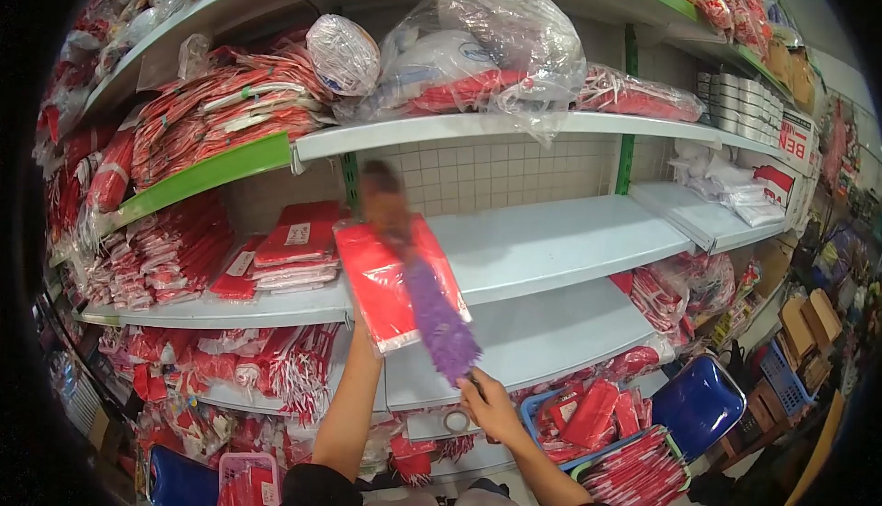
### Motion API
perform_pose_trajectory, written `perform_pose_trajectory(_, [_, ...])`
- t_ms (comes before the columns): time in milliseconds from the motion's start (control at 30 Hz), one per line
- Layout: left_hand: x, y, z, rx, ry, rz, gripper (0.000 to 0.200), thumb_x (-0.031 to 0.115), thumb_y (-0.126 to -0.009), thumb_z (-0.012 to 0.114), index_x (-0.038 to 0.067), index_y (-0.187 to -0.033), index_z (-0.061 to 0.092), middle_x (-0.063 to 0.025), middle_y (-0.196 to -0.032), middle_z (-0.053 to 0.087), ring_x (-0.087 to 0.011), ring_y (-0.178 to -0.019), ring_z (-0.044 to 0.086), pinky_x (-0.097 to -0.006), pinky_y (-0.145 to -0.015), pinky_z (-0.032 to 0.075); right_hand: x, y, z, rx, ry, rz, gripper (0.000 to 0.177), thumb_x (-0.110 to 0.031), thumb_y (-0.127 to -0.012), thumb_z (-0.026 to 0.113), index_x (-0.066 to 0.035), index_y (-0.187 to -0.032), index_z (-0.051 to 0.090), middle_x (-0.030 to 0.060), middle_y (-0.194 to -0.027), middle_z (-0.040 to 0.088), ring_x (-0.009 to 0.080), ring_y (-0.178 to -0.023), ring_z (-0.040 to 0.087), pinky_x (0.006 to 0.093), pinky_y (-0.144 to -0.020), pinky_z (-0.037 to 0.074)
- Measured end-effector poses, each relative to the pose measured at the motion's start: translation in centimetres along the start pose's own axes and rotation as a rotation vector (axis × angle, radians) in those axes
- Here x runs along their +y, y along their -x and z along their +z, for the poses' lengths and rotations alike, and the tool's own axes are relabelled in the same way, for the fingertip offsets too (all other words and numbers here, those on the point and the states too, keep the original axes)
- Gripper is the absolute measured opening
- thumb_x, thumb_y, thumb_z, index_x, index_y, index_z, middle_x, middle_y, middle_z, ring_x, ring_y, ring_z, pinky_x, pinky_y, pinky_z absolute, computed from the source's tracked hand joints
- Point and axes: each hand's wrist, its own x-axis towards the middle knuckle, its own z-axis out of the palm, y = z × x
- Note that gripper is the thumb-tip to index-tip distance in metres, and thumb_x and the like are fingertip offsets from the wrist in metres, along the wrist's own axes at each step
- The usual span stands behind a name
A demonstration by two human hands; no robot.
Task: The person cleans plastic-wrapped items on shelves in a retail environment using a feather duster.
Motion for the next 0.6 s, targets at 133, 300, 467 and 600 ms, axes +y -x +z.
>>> perform_pose_trajectory(133, [-0.4, 0.8, 0.1, 0.200, -0.128, 0.021, 0.043, 0.041, -0.093, 0.039, 0.008, -0.119, 0.048, -0.0120, -0.107, 0.057, -0.0252, -0.094, 0.057, -0.0394, -0.084, 0.048, 2.4, 1.5, 0.0, 0.028, 0.284, -0.191, 0.019, -0.018, -0.091, 0.048, 0.001, -0.092, 0.048, 0.0097, -0.061, 0.053, 0.0150, -0.049, 0.047, 0.0304, -0.048, 0.038])
perform_pose_trajectory(300, [-0.9, 2.0, -0.2, 0.283, -0.170, -0.004, 0.043, 0.041, -0.093, 0.039, 0.008, -0.119, 0.048, -0.0118, -0.107, 0.057, -0.0251, -0.093, 0.057, -0.0393, -0.083, 0.048, 1.4, 1.7, -2.4, 0.136, 0.291, -0.098, 0.016, -0.015, -0.089, 0.050, 0.001, -0.091, 0.050, 0.0055, -0.056, 0.048, 0.0124, -0.051, 0.044, 0.0296, -0.048, 0.037])
perform_pose_trajectory(467, [-2.0, 2.9, -1.3, 0.319, -0.172, -0.023, 0.043, 0.041, -0.093, 0.039, 0.008, -0.119, 0.048, -0.0116, -0.106, 0.057, -0.0251, -0.093, 0.057, -0.0392, -0.082, 0.049, 0.2, 1.0, -2.3, 0.069, 0.327, -0.146, 0.016, -0.015, -0.089, 0.051, 0.000, -0.093, 0.053, 0.0017, -0.056, 0.045, 0.0087, -0.052, 0.040, 0.0274, -0.048, 0.035])
perform_pose_trajectory(600, [-2.8, 3.5, -2.2, 0.342, -0.170, -0.050, 0.043, 0.042, -0.093, 0.039, 0.008, -0.119, 0.048, -0.0115, -0.106, 0.057, -0.0251, -0.092, 0.057, -0.0391, -0.082, 0.049, -0.2, -0.1, -2.8, -0.069, 0.290, -0.129, 0.014, -0.015, -0.089, 0.050, -0.002, -0.091, 0.053, 0.0012, -0.055, 0.045, 0.0077, -0.050, 0.040, 0.0260, -0.045, 0.034])
